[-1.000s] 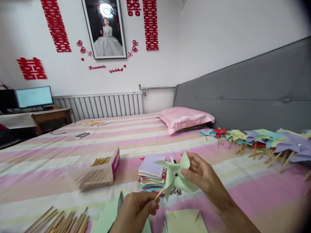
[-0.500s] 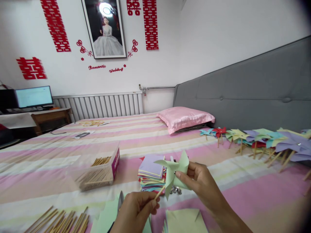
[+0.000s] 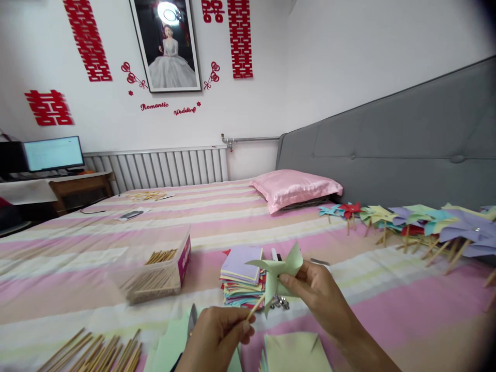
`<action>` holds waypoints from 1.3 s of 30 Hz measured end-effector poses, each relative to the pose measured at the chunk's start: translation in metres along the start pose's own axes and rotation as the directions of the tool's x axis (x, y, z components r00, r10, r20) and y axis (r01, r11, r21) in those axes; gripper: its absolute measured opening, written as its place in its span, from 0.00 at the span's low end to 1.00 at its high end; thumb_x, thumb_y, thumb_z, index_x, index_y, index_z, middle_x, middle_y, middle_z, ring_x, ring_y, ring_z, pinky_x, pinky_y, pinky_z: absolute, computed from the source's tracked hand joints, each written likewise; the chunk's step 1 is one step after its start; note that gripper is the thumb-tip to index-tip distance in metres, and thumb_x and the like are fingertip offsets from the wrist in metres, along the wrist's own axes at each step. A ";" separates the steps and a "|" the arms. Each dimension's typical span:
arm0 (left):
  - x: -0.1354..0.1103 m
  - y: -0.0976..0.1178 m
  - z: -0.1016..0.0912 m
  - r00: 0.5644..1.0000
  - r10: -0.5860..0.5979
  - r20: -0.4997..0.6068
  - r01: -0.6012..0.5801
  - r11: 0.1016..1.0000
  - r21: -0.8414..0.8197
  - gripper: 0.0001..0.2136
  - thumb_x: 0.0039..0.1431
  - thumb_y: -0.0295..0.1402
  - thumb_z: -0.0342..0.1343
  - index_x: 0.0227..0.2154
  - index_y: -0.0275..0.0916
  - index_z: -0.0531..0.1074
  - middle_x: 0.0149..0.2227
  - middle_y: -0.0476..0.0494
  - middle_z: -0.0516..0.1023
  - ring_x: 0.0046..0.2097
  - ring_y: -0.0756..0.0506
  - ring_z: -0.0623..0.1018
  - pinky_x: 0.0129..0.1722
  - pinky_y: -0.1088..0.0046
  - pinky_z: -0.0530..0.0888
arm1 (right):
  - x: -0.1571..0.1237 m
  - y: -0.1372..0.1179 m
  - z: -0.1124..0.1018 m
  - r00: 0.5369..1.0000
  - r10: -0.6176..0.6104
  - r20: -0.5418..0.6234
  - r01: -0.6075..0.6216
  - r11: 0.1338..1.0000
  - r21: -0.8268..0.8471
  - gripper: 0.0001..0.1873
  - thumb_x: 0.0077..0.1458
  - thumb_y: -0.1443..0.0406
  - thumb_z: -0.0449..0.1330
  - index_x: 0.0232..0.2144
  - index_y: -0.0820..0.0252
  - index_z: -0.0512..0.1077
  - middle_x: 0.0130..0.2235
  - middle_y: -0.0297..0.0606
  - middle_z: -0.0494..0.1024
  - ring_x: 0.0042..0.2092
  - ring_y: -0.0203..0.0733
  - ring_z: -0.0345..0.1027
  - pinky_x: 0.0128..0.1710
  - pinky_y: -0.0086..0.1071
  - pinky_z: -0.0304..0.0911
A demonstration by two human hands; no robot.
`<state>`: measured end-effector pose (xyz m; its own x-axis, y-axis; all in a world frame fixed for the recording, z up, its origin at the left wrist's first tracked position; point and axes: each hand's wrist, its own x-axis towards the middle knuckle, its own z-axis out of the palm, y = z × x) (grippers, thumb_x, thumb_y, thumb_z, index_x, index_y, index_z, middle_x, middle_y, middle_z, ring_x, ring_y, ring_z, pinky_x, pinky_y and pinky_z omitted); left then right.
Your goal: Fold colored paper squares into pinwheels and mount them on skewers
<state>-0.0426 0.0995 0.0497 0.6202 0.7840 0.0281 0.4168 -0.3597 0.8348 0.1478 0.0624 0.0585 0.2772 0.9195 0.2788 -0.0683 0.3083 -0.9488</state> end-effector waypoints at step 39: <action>0.005 -0.005 0.003 0.960 -0.010 -0.280 0.026 0.998 0.051 0.08 0.50 0.33 0.54 0.23 0.36 0.75 0.24 0.44 0.79 0.30 0.43 0.76 0.30 0.73 0.69 | -0.001 -0.001 -0.005 0.999 0.029 -0.035 -0.028 0.999 0.042 0.18 0.44 0.52 0.61 0.18 0.62 0.71 0.20 0.33 0.68 0.25 0.38 0.60 0.25 0.28 0.56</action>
<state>-0.0399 0.1036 0.0442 0.4053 0.8978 0.1722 0.4662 -0.3650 0.8059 0.1522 0.0601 0.0585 0.3081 0.9191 0.2457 -0.1157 0.2925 -0.9492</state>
